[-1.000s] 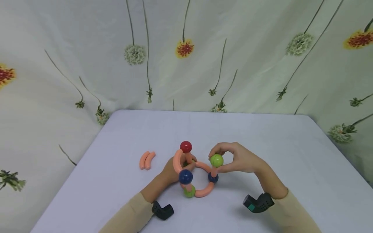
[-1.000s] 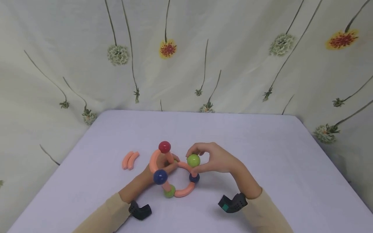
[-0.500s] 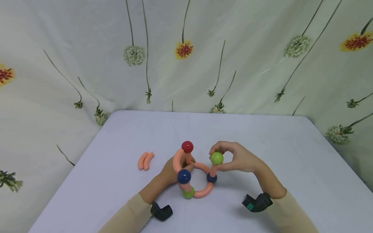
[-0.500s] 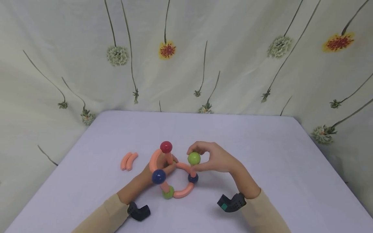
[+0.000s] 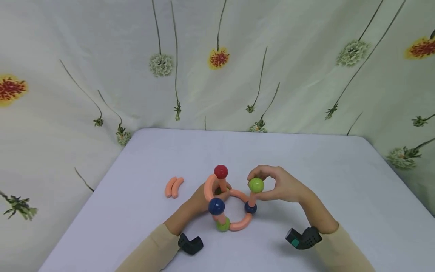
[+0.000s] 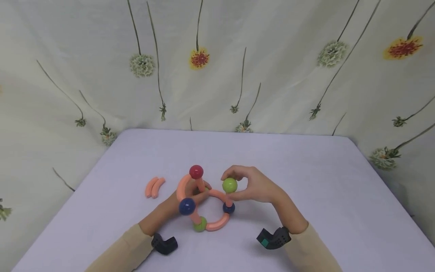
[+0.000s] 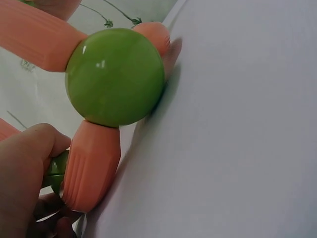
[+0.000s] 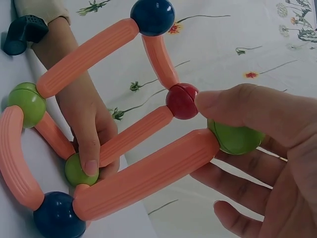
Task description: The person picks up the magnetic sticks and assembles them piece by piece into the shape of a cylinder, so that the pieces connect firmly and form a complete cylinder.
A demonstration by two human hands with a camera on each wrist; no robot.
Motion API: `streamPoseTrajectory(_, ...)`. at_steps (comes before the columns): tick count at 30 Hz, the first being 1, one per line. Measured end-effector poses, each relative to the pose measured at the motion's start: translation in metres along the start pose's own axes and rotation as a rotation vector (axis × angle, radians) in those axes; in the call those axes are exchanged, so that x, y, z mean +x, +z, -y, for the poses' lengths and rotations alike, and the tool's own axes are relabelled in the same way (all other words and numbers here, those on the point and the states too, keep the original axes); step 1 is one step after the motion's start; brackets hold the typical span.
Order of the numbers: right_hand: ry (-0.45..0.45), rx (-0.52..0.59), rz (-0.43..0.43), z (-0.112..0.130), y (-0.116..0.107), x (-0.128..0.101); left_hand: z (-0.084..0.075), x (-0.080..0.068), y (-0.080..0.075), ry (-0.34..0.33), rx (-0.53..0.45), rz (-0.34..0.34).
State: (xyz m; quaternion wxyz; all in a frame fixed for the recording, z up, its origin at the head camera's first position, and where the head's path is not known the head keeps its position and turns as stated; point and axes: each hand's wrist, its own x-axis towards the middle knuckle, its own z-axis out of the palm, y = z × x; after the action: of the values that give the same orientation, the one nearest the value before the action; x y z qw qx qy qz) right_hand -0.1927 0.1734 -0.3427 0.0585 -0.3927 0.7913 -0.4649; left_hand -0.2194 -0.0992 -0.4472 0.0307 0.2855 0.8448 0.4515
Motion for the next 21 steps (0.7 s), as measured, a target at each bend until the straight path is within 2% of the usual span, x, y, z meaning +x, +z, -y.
streamPoseTrajectory(3,0.016,-0.012,0.010,0.000,0.001,0.001,-0.003,-0.001,-0.002,0.020,-0.018,0.005)
streamPoseTrajectory(4,0.023,-0.015,0.016,0.000,0.001,0.001,-0.010,-0.003,-0.005,0.014,-0.034,0.013)
streamPoseTrajectory(7,0.047,-0.018,0.033,-0.002,0.003,0.002,-0.014,-0.005,-0.012,0.035,-0.056,0.048)
streamPoseTrajectory(9,0.060,-0.008,0.046,-0.005,0.004,0.002,-0.018,-0.006,-0.019,0.033,-0.029,0.085)
streamPoseTrajectory(11,0.070,0.001,0.059,-0.006,0.005,0.002,-0.017,-0.003,-0.027,0.024,0.052,0.131)
streamPoseTrajectory(14,0.083,0.015,0.085,-0.008,0.005,0.002,-0.026,-0.004,-0.045,-0.074,0.201,0.164)
streamPoseTrajectory(16,0.095,0.022,0.099,-0.009,0.005,0.002,-0.033,-0.006,-0.060,-0.155,0.283,0.157)
streamPoseTrajectory(18,0.111,0.029,0.110,-0.010,0.005,0.002,-0.037,-0.010,-0.076,-0.225,0.323,0.129)
streamPoseTrajectory(21,0.129,0.039,0.117,-0.011,0.006,0.003,-0.039,-0.016,-0.099,-0.294,0.359,0.103)
